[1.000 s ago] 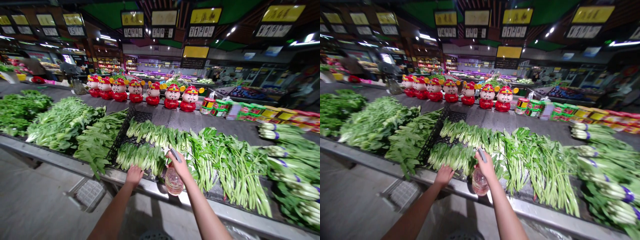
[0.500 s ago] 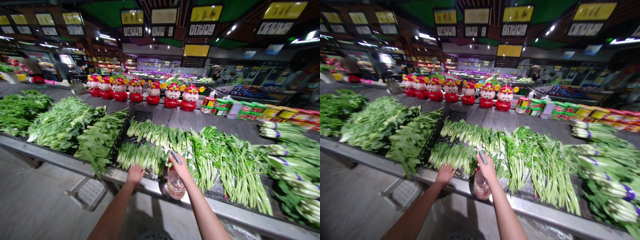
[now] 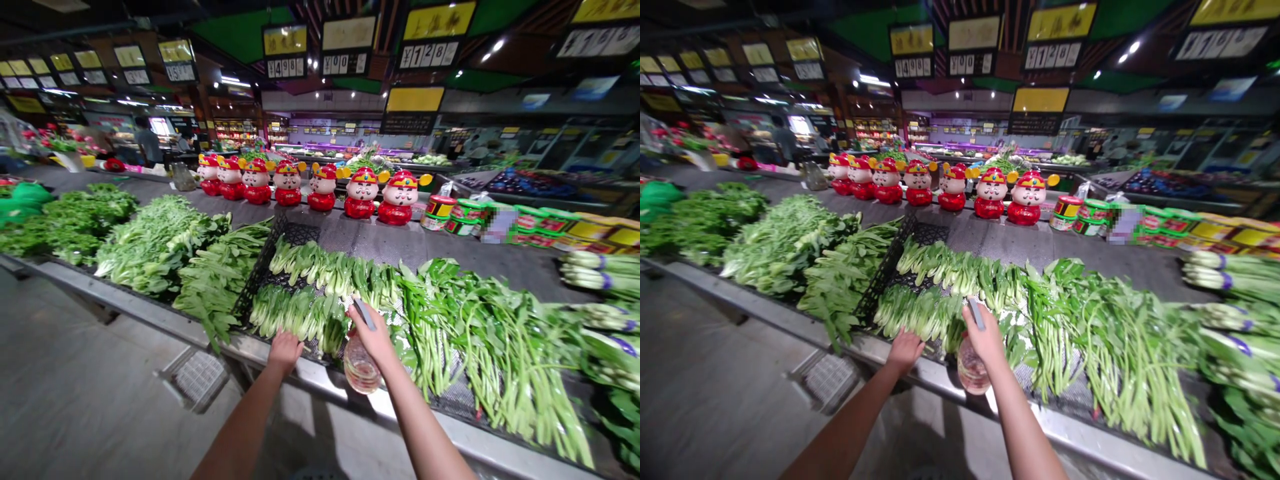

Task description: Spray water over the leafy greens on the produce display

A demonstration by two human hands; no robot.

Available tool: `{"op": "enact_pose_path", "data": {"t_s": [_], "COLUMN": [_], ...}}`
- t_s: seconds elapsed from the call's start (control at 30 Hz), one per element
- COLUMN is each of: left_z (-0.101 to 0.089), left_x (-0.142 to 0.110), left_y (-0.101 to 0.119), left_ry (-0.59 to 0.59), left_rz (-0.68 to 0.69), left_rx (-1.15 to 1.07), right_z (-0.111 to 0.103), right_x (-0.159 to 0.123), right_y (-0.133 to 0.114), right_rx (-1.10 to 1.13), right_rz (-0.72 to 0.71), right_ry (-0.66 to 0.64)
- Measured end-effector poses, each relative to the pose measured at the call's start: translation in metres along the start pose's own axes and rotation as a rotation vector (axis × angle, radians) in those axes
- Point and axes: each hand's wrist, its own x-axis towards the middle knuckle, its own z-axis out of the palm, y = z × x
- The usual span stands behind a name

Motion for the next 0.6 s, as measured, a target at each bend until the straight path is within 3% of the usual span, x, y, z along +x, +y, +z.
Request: {"op": "enact_pose_path", "data": {"t_s": [0.27,0.6], "left_z": [0.0,-0.003], "left_x": [-0.001,-0.001], "left_y": [0.0,0.002], "left_ry": [0.029,0.02], "left_rz": [0.031,0.032], "left_rx": [0.028,0.049], "right_z": [0.008,0.012], "right_x": [0.012,0.014], "right_y": [-0.008,0.004], "right_rx": [0.082,0.16], "right_rz": [0.049,0.101], "right_ry": [0.004,0.004]}}
